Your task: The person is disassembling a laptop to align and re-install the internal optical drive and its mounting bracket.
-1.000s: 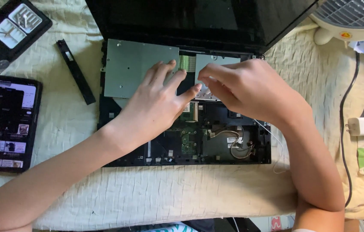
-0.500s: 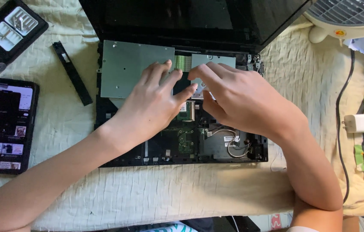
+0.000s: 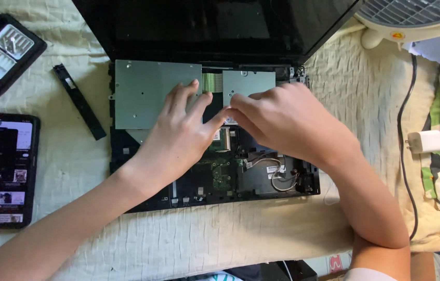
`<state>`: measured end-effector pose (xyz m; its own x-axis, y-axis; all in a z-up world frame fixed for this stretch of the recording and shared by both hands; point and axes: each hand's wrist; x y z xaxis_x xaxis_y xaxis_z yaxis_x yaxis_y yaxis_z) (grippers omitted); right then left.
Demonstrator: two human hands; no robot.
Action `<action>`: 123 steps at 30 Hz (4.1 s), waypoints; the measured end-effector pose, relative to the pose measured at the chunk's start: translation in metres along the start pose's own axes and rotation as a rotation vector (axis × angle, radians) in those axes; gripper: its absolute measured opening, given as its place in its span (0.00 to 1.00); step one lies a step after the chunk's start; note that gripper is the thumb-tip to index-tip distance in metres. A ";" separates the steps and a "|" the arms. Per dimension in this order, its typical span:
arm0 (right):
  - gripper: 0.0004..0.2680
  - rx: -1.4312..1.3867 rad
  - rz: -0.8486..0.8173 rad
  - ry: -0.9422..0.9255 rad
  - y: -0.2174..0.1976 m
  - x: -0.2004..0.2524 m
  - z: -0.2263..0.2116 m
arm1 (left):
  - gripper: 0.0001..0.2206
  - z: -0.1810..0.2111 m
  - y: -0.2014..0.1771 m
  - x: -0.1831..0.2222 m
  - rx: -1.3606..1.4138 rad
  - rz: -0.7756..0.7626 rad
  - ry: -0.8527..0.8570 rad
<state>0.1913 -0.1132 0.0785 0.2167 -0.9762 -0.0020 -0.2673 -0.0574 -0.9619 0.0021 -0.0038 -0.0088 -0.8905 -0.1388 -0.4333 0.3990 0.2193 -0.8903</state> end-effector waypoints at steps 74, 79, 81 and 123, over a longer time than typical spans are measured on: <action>0.04 -0.786 0.746 0.249 0.077 0.014 0.017 | 0.17 0.019 0.043 0.007 -0.003 0.195 -0.102; 0.07 -0.698 0.701 0.255 0.072 0.010 0.020 | 0.19 0.016 0.050 0.006 -0.010 0.222 -0.116; 0.05 -0.633 0.643 0.244 0.066 0.008 0.017 | 0.18 0.014 0.050 0.005 0.012 0.226 -0.099; 0.09 -0.062 0.405 0.333 0.060 -0.014 -0.003 | 0.27 -0.072 -0.019 0.055 0.417 -0.061 -0.682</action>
<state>0.1696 -0.1038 0.0214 -0.2229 -0.9357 -0.2733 -0.3248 0.3356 -0.8842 -0.0705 0.0542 -0.0056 -0.6373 -0.7281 -0.2525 0.5231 -0.1682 -0.8355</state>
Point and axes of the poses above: each hand's wrist, its own x-axis away from the middle knuckle, its own y-axis out of the palm, z = x × y, and after that the axes turned 12 degrees about -x, right-handed
